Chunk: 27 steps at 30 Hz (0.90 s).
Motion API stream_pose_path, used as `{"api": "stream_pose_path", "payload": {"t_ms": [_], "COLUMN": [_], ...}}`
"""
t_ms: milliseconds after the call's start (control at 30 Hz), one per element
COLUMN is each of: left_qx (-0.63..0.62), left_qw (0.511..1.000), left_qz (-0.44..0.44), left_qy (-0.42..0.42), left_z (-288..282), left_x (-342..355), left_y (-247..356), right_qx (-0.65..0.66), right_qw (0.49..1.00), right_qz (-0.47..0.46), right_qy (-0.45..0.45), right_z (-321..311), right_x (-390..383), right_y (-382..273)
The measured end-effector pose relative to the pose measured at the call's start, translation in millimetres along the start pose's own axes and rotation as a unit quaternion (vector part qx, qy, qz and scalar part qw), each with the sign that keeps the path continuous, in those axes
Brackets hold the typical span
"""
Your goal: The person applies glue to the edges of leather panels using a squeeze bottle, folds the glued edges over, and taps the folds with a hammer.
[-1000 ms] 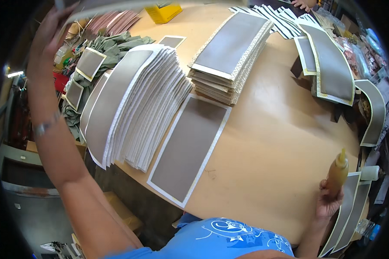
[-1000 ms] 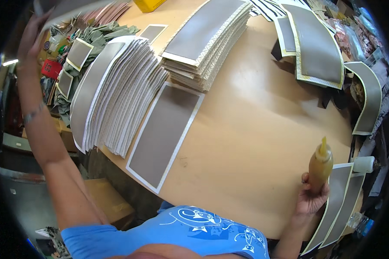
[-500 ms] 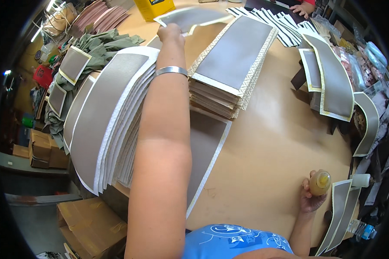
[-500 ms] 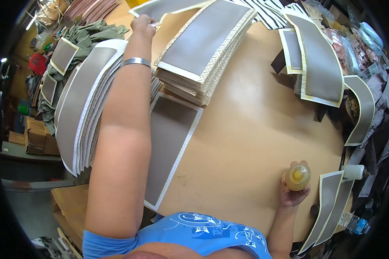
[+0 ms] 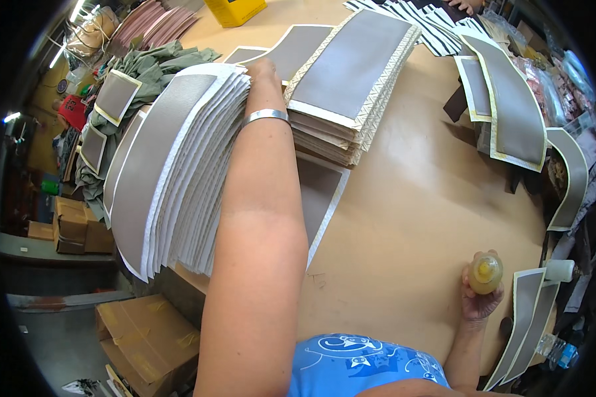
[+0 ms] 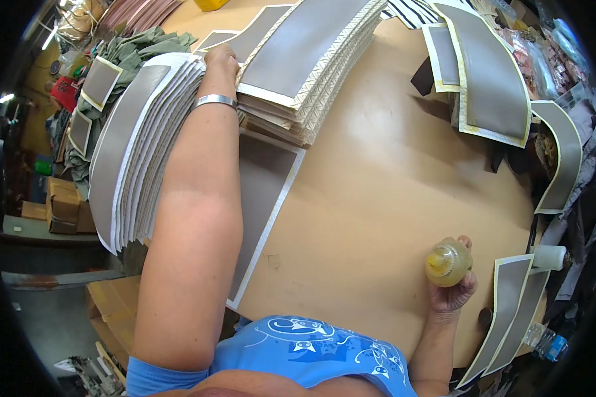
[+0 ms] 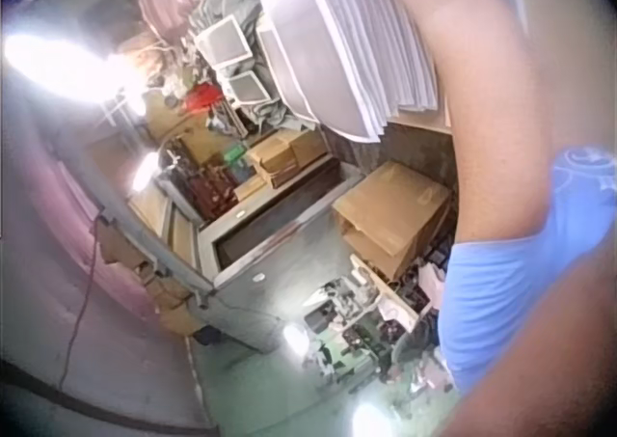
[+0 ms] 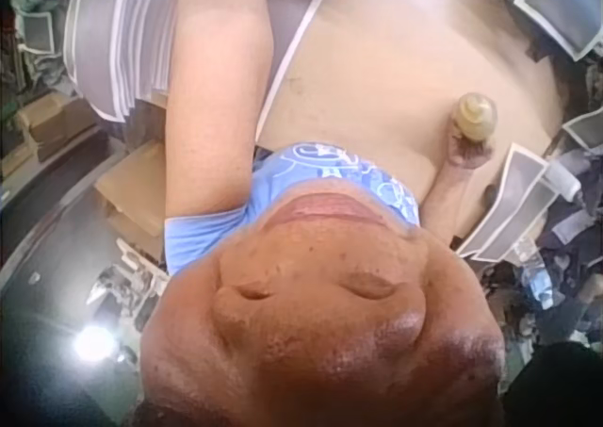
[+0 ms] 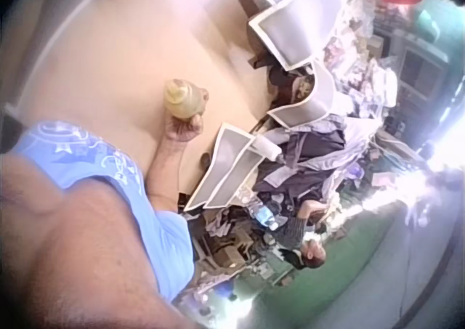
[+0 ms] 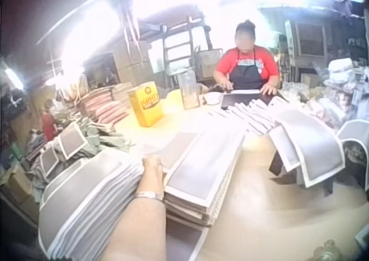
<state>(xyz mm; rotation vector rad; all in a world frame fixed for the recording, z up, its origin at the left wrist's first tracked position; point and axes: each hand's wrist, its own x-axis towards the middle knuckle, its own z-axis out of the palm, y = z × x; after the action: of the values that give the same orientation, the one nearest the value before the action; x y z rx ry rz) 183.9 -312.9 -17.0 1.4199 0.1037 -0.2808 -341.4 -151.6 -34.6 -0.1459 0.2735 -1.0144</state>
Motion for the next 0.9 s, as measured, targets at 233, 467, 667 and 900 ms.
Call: {"api": "stream_pose_path", "payload": {"t_ms": [233, 467, 667, 900], "left_qx": [0.019, 0.224, 0.258, 0.471], "left_qw": [0.998, 0.974, 0.965, 0.829], "left_qz": [-0.059, 0.018, 0.048, 0.281], "left_qy": [-0.002, -0.019, -0.015, 0.105], "left_z": [-12.4, -18.8, -11.2, 1.2], "left_x": [-52.3, -24.7, -7.1, 20.3], "left_y": [36.4, 18.2, 3.2, -3.2], "right_qx": [-0.037, -0.041, -0.057, -0.045], "right_qw": [0.999, 0.999, 0.998, 0.998], "right_qz": [-0.001, 0.005, -0.02, 0.016], "right_qy": [0.021, 0.035, 0.031, 0.029], "right_z": [-3.2, -0.2, -14.0, 2.7], "right_x": [-4.2, -3.8, -8.0, -1.5], "right_y": [-5.0, -3.1, -4.4, 0.4]}}
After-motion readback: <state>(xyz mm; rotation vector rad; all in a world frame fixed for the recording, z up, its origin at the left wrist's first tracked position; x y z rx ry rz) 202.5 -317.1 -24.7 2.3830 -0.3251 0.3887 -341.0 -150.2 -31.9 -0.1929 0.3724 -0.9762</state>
